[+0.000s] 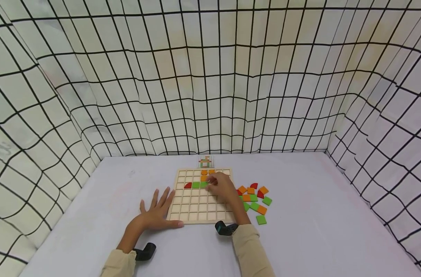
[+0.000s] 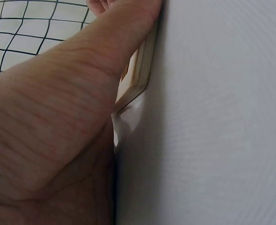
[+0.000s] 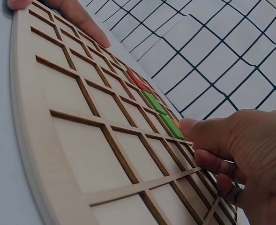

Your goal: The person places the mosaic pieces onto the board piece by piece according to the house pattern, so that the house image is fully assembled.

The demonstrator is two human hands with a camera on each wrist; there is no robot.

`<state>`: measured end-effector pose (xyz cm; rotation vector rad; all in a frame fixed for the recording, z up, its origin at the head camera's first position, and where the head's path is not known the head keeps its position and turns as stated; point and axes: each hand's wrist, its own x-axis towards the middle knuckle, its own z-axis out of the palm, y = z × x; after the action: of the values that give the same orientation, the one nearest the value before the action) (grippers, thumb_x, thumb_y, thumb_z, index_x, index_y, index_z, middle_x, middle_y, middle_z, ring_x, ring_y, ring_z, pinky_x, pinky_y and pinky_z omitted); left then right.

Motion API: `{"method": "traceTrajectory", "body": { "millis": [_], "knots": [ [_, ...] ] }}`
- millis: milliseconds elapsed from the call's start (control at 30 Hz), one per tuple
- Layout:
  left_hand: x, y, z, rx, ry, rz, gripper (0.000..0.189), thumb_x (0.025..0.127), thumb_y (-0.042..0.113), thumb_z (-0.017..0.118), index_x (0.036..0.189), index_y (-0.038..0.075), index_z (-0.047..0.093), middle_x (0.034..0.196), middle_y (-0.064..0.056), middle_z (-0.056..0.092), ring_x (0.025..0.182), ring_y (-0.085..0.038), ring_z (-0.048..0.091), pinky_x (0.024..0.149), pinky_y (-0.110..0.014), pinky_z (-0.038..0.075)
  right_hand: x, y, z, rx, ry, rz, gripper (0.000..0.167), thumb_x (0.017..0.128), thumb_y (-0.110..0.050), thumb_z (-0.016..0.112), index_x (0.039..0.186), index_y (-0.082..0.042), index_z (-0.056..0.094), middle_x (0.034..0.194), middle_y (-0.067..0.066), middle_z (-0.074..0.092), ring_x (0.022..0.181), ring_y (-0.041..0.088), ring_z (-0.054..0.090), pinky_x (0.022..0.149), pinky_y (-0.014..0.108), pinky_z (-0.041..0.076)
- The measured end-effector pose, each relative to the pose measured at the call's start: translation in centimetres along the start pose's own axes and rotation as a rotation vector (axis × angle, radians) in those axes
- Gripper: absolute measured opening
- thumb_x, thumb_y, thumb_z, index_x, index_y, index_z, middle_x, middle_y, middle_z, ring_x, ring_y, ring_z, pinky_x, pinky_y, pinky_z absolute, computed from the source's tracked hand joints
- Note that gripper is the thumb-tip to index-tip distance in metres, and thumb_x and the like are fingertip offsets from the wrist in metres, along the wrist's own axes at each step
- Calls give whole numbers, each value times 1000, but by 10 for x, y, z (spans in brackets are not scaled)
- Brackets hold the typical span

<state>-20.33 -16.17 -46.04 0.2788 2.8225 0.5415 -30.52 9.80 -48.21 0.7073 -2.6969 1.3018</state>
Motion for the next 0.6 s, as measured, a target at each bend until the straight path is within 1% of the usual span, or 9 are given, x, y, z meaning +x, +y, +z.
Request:
{"method": "traceTrajectory", "body": {
  "millis": [200,367,433,500,600],
  "knots": [
    [1,-1,1,8,-5,-5,120,72,73,68,158,12,12,166,-13,1,149,-45,-10,105,-78,-7,-5,3,-12,-7,27,-30,20,89,-12,72,106,-2,70,98,10,69,90,22,65,80,33,54],
    [2,-1,1,2,-1,-3,119,72,72,69,158,12,12,166,-13,1,150,-45,-10,106,-77,-7,-13,8,-26,15,65,-4,20,90,-10,70,108,-1,69,101,12,68,91,25,64,81,36,54],
    [2,-1,1,-4,4,0,120,72,72,69,158,11,13,166,-13,1,149,-45,-10,105,-78,-7,-16,12,-34,22,85,14,20,91,-12,70,109,-2,69,103,12,68,92,25,63,81,36,54],
    [2,-2,1,-8,4,-1,120,71,72,69,158,12,12,166,-13,0,149,-45,-11,105,-78,-8,-19,16,-42,14,110,26,21,91,-13,70,109,-3,69,103,12,68,92,25,63,80,36,53],
    [3,-2,3,-8,3,1,120,71,72,70,158,12,12,166,-13,0,149,-46,-11,105,-78,-8,-25,23,-54,-10,150,45,20,91,-12,69,108,-3,69,103,13,67,93,27,63,82,40,53]
  ]
}}
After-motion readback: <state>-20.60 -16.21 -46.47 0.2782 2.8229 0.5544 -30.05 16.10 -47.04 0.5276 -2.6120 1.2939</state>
